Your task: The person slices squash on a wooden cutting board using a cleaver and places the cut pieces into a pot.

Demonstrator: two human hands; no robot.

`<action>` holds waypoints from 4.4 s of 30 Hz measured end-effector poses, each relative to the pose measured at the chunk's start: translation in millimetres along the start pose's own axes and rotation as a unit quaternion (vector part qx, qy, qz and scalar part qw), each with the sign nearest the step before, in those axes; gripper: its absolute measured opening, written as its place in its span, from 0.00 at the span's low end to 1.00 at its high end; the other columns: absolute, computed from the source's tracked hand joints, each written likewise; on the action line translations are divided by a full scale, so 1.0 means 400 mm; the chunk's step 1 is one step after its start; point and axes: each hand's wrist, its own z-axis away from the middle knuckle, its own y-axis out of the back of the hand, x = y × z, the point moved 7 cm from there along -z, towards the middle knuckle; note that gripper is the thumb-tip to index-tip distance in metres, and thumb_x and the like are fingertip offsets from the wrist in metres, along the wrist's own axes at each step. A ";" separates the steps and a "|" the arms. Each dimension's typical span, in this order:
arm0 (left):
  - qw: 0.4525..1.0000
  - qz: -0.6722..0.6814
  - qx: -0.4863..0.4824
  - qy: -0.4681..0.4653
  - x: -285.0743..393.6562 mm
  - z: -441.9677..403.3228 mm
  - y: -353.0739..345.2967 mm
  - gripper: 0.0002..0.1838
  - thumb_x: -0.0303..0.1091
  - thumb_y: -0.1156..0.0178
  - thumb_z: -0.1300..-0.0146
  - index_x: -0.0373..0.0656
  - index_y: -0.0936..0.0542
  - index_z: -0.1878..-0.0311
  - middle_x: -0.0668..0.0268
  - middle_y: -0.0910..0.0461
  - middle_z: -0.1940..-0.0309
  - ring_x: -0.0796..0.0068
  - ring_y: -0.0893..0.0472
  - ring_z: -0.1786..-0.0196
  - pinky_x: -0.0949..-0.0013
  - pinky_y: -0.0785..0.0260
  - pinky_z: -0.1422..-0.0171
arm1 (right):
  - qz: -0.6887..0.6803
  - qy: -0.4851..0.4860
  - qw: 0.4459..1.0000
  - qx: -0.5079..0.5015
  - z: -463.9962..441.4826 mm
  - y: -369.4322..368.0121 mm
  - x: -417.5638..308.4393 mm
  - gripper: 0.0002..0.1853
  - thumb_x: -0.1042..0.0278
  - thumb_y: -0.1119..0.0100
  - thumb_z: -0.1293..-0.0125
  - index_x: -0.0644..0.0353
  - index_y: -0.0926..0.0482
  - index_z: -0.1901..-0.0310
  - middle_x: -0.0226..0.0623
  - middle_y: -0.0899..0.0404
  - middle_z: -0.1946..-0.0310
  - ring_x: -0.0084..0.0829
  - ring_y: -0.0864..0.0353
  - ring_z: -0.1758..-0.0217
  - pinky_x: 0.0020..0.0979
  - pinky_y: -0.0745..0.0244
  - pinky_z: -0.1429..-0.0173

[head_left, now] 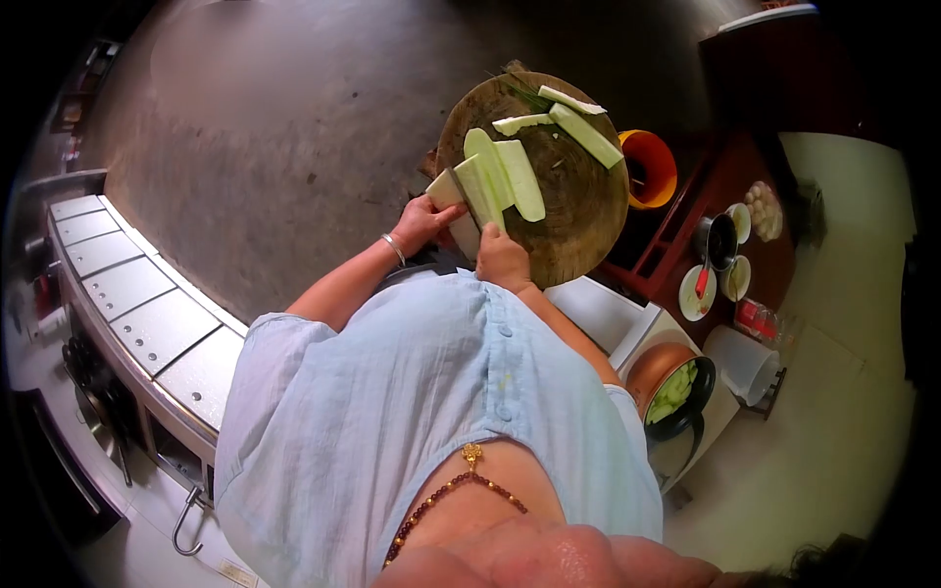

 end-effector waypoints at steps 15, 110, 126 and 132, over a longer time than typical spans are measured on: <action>0.964 0.256 -0.066 0.007 0.012 -0.001 -0.005 0.21 0.41 0.36 0.36 0.42 0.27 0.45 0.59 0.21 0.54 0.67 0.19 0.53 0.66 0.22 0.51 | -0.179 0.003 0.967 0.182 0.170 0.137 0.156 0.09 0.64 0.50 0.31 0.63 0.30 0.63 0.54 0.22 0.68 0.55 0.22 0.65 0.50 0.29 0.62; 0.876 0.075 -0.463 -0.112 0.865 -0.439 0.167 0.31 0.30 0.37 0.46 0.36 0.31 0.37 0.57 0.20 0.51 0.67 0.20 0.53 0.63 0.25 0.47 | -0.062 -0.261 0.902 0.337 0.101 0.237 0.132 0.11 0.67 0.50 0.29 0.63 0.33 0.68 0.46 0.25 0.79 0.45 0.24 0.79 0.43 0.31 0.74; 0.804 0.573 -0.056 -0.150 0.745 -0.466 1.445 0.17 0.31 0.38 0.40 0.43 0.29 0.49 0.60 0.23 0.57 0.61 0.21 0.57 0.59 0.23 0.54 | -0.617 -0.243 0.731 0.161 -0.879 0.036 -0.341 0.07 0.66 0.52 0.28 0.61 0.31 0.60 0.34 0.25 0.76 0.26 0.29 0.86 0.26 0.31 0.83; 0.645 0.746 0.036 -0.159 0.707 -0.543 1.711 0.16 0.26 0.39 0.42 0.45 0.29 0.50 0.59 0.25 0.55 0.56 0.24 0.52 0.49 0.26 0.46 | -0.489 -0.267 0.828 0.065 -1.158 0.021 -0.321 0.06 0.68 0.53 0.29 0.61 0.32 0.60 0.35 0.26 0.77 0.25 0.29 0.88 0.28 0.33 0.86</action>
